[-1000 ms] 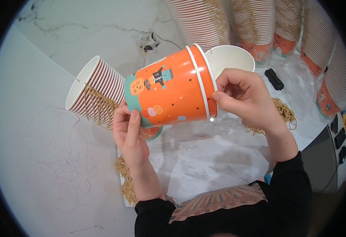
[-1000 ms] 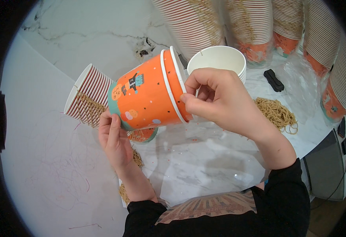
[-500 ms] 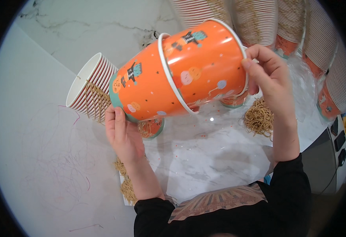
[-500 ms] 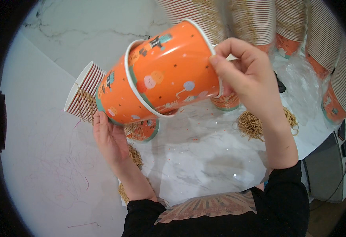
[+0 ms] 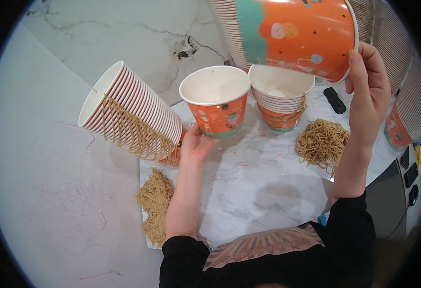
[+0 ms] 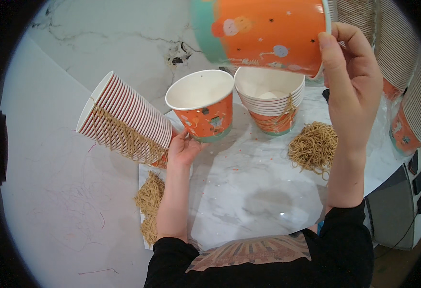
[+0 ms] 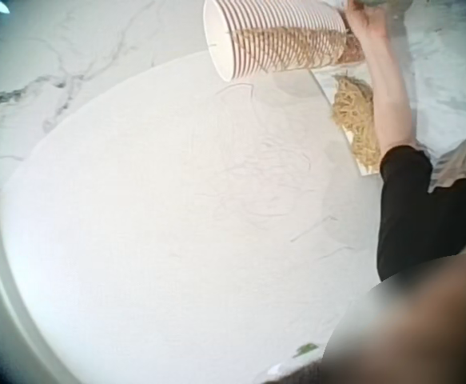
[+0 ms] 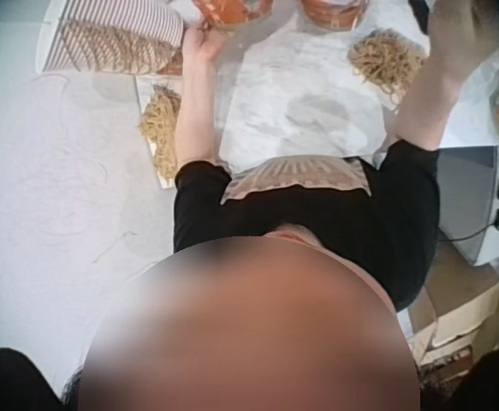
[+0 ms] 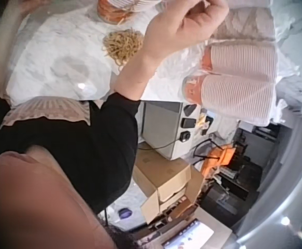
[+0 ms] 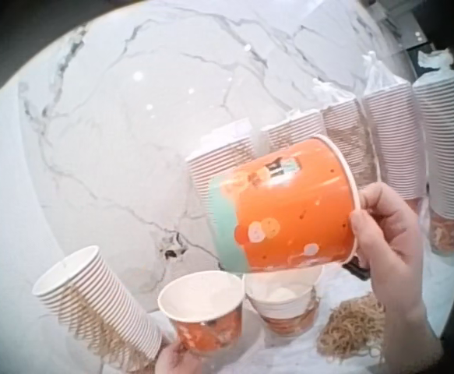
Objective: Tying twine strings to the rims of paper buckets for packaging or transport.
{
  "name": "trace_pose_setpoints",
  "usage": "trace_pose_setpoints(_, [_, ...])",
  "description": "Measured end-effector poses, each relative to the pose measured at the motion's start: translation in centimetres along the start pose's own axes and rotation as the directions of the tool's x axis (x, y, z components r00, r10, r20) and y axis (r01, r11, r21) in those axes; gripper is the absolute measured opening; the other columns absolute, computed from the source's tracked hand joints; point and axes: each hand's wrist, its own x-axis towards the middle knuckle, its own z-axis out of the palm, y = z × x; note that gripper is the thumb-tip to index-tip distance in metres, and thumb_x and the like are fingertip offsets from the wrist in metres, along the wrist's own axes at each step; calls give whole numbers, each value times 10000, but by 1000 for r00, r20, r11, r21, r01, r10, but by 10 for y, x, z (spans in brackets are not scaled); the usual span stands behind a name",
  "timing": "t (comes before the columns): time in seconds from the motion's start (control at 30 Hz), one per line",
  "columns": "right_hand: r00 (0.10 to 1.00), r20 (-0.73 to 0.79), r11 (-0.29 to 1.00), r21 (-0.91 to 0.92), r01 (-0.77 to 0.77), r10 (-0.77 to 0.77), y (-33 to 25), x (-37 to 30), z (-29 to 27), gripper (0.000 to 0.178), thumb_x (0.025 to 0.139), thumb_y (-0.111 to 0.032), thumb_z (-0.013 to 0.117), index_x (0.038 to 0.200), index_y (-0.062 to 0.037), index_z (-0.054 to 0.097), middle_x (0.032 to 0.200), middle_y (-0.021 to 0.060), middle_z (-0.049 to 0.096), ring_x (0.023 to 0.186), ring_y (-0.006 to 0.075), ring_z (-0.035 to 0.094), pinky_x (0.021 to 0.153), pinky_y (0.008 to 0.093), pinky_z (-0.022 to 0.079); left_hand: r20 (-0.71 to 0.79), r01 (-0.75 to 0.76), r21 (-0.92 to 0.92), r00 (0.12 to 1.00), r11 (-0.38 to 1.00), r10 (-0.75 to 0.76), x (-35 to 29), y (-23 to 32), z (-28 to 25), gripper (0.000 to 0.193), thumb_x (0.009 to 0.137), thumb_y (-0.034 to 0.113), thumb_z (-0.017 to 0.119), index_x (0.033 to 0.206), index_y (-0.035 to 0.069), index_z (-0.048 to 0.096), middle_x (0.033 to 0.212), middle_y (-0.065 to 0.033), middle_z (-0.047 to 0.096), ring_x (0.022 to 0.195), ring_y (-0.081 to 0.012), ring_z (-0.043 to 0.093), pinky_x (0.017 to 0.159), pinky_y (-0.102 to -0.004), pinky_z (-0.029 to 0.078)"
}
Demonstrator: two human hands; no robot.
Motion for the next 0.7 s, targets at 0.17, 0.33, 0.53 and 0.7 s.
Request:
trace_pose_setpoints(0.17, [950, 220, 971, -45, 236, -221, -3, 3, -1, 93, 939, -28, 679, 1030, -12, 666, 940, -16, 649, 685, 4, 510, 580, 170, 372, -57, 39, -58, 998, 998, -42, 27, -7, -16, 474, 1124, 242, 377, 1549, 43, 319, 1669, -190, 278, 1526, -394, 306, 1225, -702, 210])
trace_pose_setpoints(0.33, [749, 593, 912, -56, 406, -297, -33, 2, 6, 207, 733, -8, 743, 916, -49, 656, 863, 61, 645, 634, 158, 605, 518, 284, 450, -32, -39, 156, 999, 987, 44, 24, -6, -8, 427, 1102, 185, 393, 1477, -16, 426, 1535, -215, 468, 1422, -368, 469, 1174, -598, 389])
trace_pose_setpoints(0.53, [526, 837, 928, -65, 368, -150, -40, -26, 25, 198, 755, -126, 741, 840, -84, 567, 844, 43, 562, 647, 233, 638, 543, 346, 512, 74, -123, 262, 991, 957, 107, 4, -6, 9, 484, 1064, 191, 481, 1455, -88, 425, 1397, -281, 573, 1297, -388, 586, 1114, -511, 491])
trace_pose_setpoints(0.7, [426, 902, 925, -105, 365, -65, -42, -36, 33, 199, 750, -127, 734, 840, -52, 572, 842, 56, 574, 675, 244, 663, 564, 360, 534, 24, -74, 396, 997, 915, 70, -28, 2, 25, 576, 1056, 298, 537, 1466, -78, 389, 1421, -241, 507, 1372, -392, 496, 1143, -542, 448])
